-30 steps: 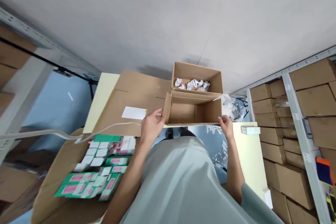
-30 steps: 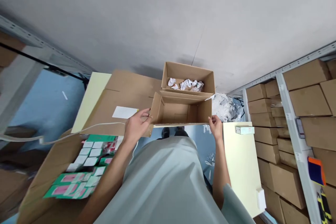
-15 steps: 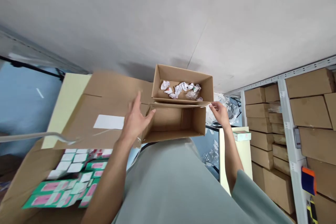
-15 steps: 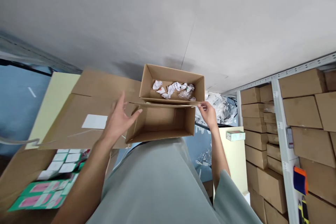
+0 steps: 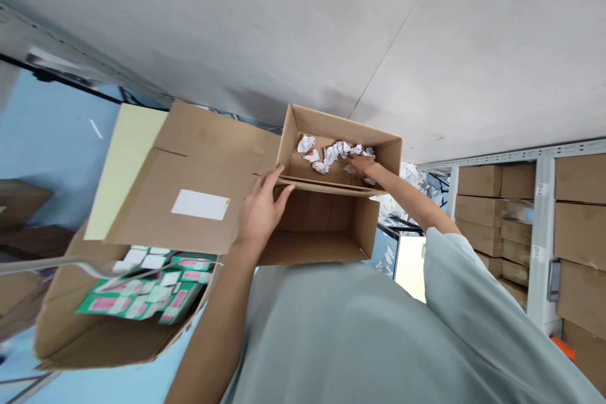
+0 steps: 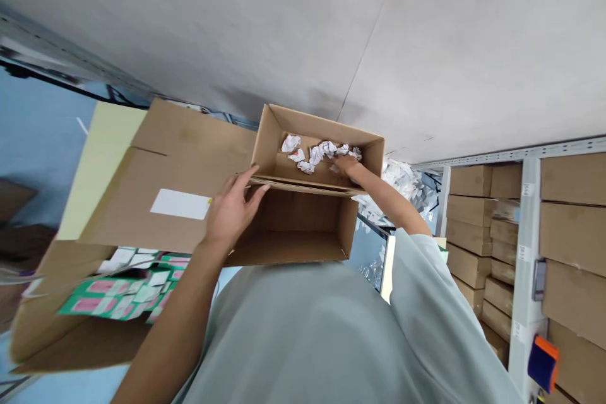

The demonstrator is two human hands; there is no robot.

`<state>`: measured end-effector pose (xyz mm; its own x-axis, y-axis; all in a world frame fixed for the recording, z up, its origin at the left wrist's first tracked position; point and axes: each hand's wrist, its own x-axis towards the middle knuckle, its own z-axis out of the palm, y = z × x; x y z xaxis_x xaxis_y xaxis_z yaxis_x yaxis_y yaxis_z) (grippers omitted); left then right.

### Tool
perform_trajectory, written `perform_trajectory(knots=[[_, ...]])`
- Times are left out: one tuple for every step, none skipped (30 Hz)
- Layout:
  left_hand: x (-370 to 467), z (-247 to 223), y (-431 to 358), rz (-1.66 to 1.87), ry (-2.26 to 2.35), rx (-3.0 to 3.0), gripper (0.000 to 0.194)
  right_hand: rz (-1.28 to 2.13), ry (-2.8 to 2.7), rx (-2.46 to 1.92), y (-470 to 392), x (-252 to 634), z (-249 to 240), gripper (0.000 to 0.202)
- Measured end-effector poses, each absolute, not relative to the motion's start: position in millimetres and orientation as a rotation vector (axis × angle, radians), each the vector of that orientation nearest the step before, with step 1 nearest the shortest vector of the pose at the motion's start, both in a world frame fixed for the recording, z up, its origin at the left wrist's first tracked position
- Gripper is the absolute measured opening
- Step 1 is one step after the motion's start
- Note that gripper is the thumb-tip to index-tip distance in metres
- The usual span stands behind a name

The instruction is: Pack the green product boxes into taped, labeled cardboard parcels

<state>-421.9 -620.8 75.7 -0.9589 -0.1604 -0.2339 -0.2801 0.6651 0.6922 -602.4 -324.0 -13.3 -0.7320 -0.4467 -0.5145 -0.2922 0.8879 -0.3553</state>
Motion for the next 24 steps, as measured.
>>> perform_trajectory(knots=[[-421, 76, -620, 1.152, 2.729, -0.379, 0.059, -0.292, 2.408, -0.533, -329, -602, -15, 0.027], [-421, 77, -619, 1.133, 2.731, -0.396, 0.059, -0.240, 2.369, -0.532, -334, -602, -15, 0.026], [-421, 78, -618, 1.118, 2.731, -0.410, 0.060, -0.193, 2.331, -0.533, -338, -603, -14, 0.026], [-420, 79, -617, 1.108, 2.730, -0.418, 0.060, -0.161, 2.305, -0.539, -340, -604, -10, 0.028], [-420, 80, -617, 1.100, 2.729, -0.422, 0.060, -0.137, 2.284, -0.549, -341, -605, -6, 0.031], [-420, 81, -616, 1.096, 2.728, -0.422, 0.060, -0.114, 2.267, -0.558, -340, -607, 1, 0.036], [-420, 82, -616, 1.095, 2.730, -0.421, 0.060, -0.100, 2.259, -0.567, -338, -609, 9, 0.040], [-420, 83, -616, 1.095, 2.732, -0.417, 0.060, -0.098, 2.265, -0.572, -335, -611, 19, 0.043], [-420, 83, -616, 1.097, 2.735, -0.413, 0.059, -0.120, 2.293, -0.570, -330, -612, 30, 0.045], [-420, 83, -617, 1.102, 2.739, -0.409, 0.059, -0.173, 2.344, -0.558, -324, -611, 44, 0.046], [-420, 83, -617, 1.112, 2.741, -0.406, 0.059, -0.261, 2.416, -0.534, -318, -608, 59, 0.046], [-420, 83, -618, 1.123, 2.742, -0.404, 0.060, -0.382, 2.497, -0.496, -311, -603, 77, 0.046], [-420, 83, -618, 1.134, 2.742, -0.402, 0.060, -0.529, 2.573, -0.449, -305, -595, 96, 0.047], [-420, 83, -618, 1.144, 2.741, -0.400, 0.060, -0.682, 2.634, -0.394, -299, -583, 116, 0.049], [-420, 82, -619, 1.151, 2.741, -0.401, 0.060, -0.828, 2.670, -0.343, -293, -568, 136, 0.050], [-420, 82, -619, 1.153, 2.739, -0.400, 0.060, -0.958, 2.691, -0.307, -289, -550, 156, 0.050], [-420, 82, -619, 1.152, 2.734, -0.400, 0.060, -1.063, 2.711, -0.277, -286, -530, 175, 0.050], [-420, 82, -619, 1.149, 2.730, -0.399, 0.060, -1.135, 2.717, -0.254, -284, -510, 190, 0.049], [-420, 82, -619, 1.145, 2.727, -0.397, 0.060, -1.184, 2.710, -0.244, -284, -489, 203, 0.047], [-420, 81, -620, 1.143, 2.727, -0.390, 0.061, -1.206, 2.694, -0.242, -285, -469, 211, 0.046], [-420, 81, -620, 1.144, 2.730, -0.381, 0.061, -1.196, 2.668, -0.263, -287, -451, 214, 0.046], [-420, 81, -620, 1.145, 2.737, -0.370, 0.061, -1.156, 2.645, -0.288, -291, -435, 214, 0.045], [-420, 80, -620, 1.148, 2.744, -0.362, 0.061, -1.079, 2.621, -0.311, -296, -422, 210, 0.044], [-419, 79, -620, 1.151, 2.750, -0.355, 0.061, -0.963, 2.598, -0.329, -302, -412, 203, 0.044]])
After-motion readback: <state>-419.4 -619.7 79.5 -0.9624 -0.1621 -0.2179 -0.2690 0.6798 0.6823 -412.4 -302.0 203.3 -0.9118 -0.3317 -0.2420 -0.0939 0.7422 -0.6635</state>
